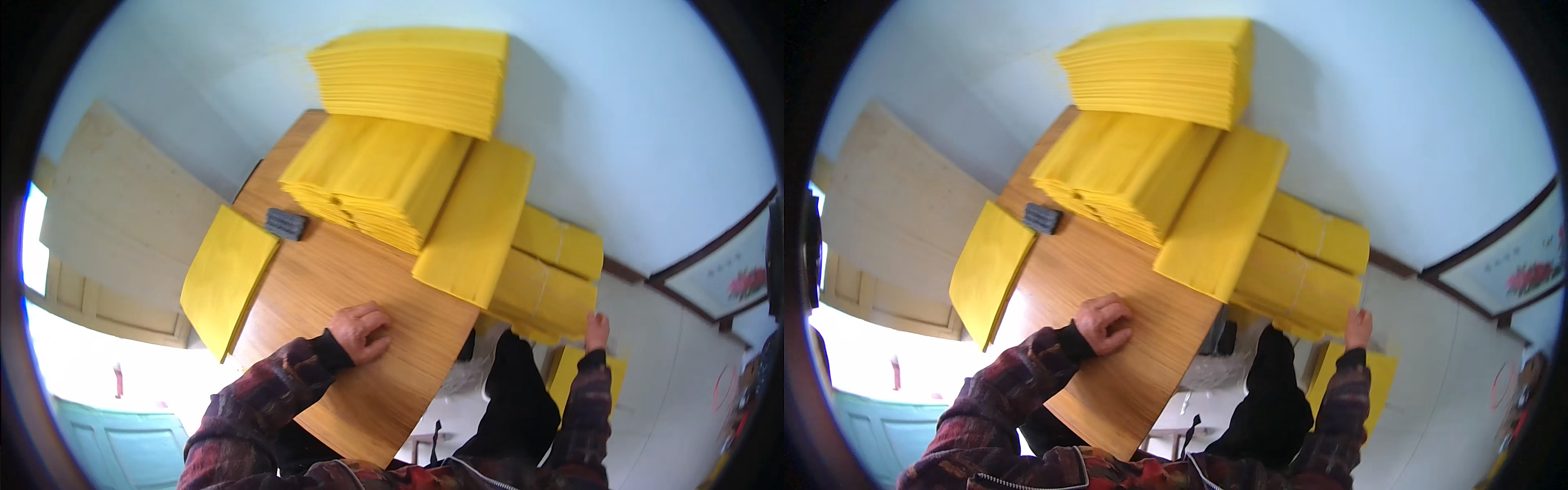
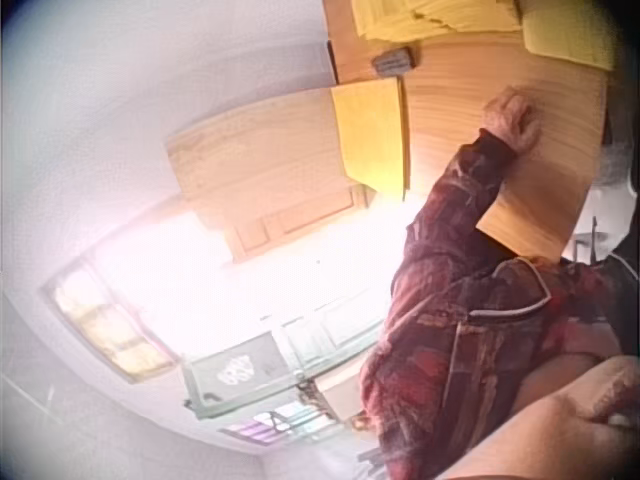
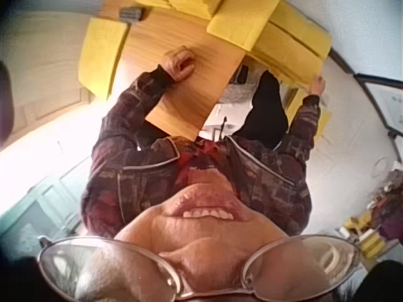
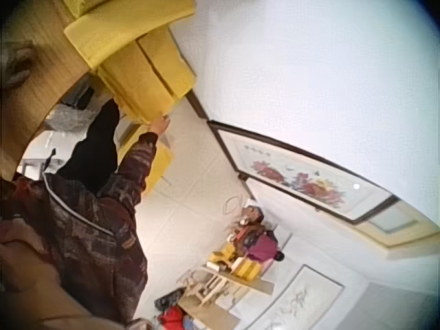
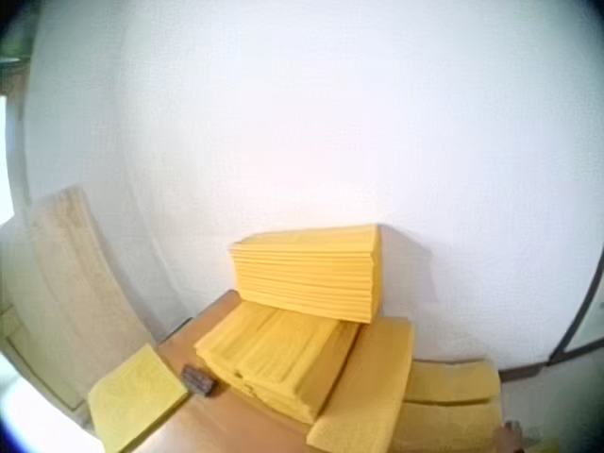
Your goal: The person folds yellow paper sheets by hand on a wooden table, aligning edges and pressing creases. They stack the folded sheets into neat piles and move stacks between the table and the floor.
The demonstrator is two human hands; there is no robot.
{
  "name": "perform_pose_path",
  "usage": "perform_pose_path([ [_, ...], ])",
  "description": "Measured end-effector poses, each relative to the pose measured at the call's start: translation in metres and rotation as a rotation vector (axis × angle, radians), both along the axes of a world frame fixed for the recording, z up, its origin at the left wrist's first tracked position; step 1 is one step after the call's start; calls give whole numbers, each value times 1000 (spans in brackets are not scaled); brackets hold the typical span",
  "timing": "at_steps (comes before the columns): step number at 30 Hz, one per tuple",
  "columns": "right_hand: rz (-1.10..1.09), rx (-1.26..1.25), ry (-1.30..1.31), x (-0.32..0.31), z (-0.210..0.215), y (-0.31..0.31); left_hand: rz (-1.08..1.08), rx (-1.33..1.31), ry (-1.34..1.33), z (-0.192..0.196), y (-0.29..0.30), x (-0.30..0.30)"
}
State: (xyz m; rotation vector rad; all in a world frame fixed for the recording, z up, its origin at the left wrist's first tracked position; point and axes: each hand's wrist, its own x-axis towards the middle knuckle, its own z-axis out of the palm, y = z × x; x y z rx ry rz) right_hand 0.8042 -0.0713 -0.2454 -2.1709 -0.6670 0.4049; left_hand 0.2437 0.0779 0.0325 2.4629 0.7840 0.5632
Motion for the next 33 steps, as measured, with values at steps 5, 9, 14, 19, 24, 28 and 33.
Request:
perform_pose_path([
  [5, 162, 248, -67, -68, 107, 9, 11, 33, 28, -4, -3, -4],
  [9, 357, 394, -265, -180, 217, 20, 67, 48, 23, -9, -9, -3],
  [14, 643, 404, -367, -336, 311, 5, 65, 9, -95, -13, -36, -25],
  [19, 1011, 446, -505, -425, 317, -21, 258, 22, -173, -10, -87, -124],
  [24, 1028, 312, -426, -455, 303, -33, 526, 101, -106, -9, -101, -214],
  [28, 1056, 235, -486, -460, 299, -32, 531, 231, -112, -13, -91, -232],
  [33, 950, 106, -161, -434, 286, -12, 533, 180, -51, -14, -73, -223],
])
